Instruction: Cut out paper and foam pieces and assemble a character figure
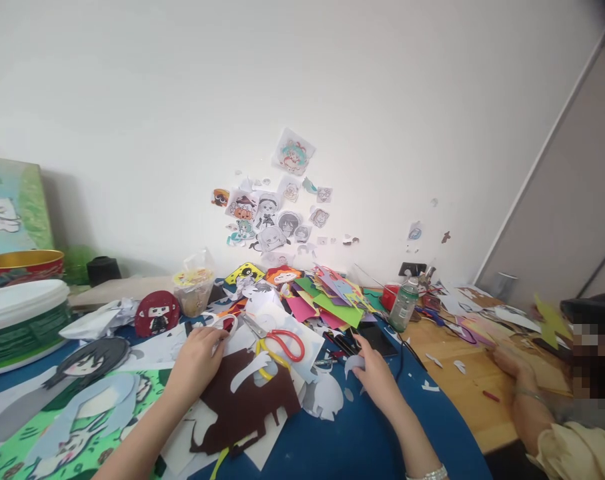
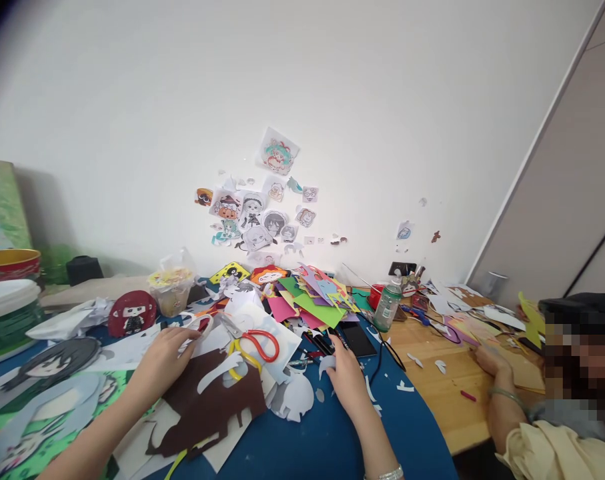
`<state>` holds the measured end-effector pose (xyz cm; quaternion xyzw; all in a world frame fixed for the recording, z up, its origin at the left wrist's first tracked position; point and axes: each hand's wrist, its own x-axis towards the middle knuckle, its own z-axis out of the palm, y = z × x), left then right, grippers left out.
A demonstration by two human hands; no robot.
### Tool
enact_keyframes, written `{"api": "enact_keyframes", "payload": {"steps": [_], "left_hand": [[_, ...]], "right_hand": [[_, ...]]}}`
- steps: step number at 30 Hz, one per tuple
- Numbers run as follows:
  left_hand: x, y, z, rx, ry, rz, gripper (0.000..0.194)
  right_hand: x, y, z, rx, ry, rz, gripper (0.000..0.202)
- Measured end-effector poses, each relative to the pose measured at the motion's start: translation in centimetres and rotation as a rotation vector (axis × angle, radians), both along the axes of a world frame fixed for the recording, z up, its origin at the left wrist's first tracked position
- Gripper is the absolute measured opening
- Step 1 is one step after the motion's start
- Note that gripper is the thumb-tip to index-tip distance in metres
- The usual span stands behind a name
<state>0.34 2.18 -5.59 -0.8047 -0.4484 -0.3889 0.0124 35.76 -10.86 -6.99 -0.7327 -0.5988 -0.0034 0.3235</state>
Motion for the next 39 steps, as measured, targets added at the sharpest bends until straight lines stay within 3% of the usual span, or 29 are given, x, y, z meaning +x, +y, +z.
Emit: {"api": "enact_keyframes", "payload": {"steps": [3, 5, 9, 12, 17, 27, 30, 34, 39], "left_hand": [[0.8, -1.3, 1.3, -0.105, -0.144, -0.051, 0.034], [1.8, -2.8, 2.3, -0.355, -0.301, -0.113, 0.039], [4.6, -6.5, 2.9, -1.091, -0.503, -0.623, 0.058], [6.7, -8.4, 2.0, -1.244, -0.649, -0.737, 0.056], [7.9, -8.6, 0.8, -1.272, -0.813, -0.662, 0.043], [8.0, -8.3, 0.6, -1.255, -0.787, -0.542, 0.033], [7.8, -7.8, 0.5, -1.140, -0.779, -0.470, 0.033], [7.6, -7.2, 0.6, -0.968, -0.692, -0.389, 0.037], [7.4, -6.8, -0.1, -0.861, -0.584, -0.457, 0.040]], "right_hand": [[-0.9, -0.4, 1.3, 0.092, 0.085, 0.034, 0.058], [-2.8, -0.7, 2.4, 0.261, 0.042, 0.065, 0.053], [-8.5, -0.6, 3.7, 0.561, -0.267, 0.284, 0.040], [-12.0, 0.1, 3.4, 0.706, -0.494, 0.419, 0.034], [-13.7, 1.0, 2.3, 0.742, -0.571, 0.482, 0.028], [-13.4, 1.4, 1.2, 0.770, -0.632, 0.523, 0.026], [-13.1, 1.0, 1.1, 0.712, -0.460, 0.475, 0.026], [-12.8, 0.3, 1.9, 0.581, -0.094, 0.397, 0.009], [-12.9, 0.3, 3.1, 0.343, -0.044, 0.439, 0.010]]}}
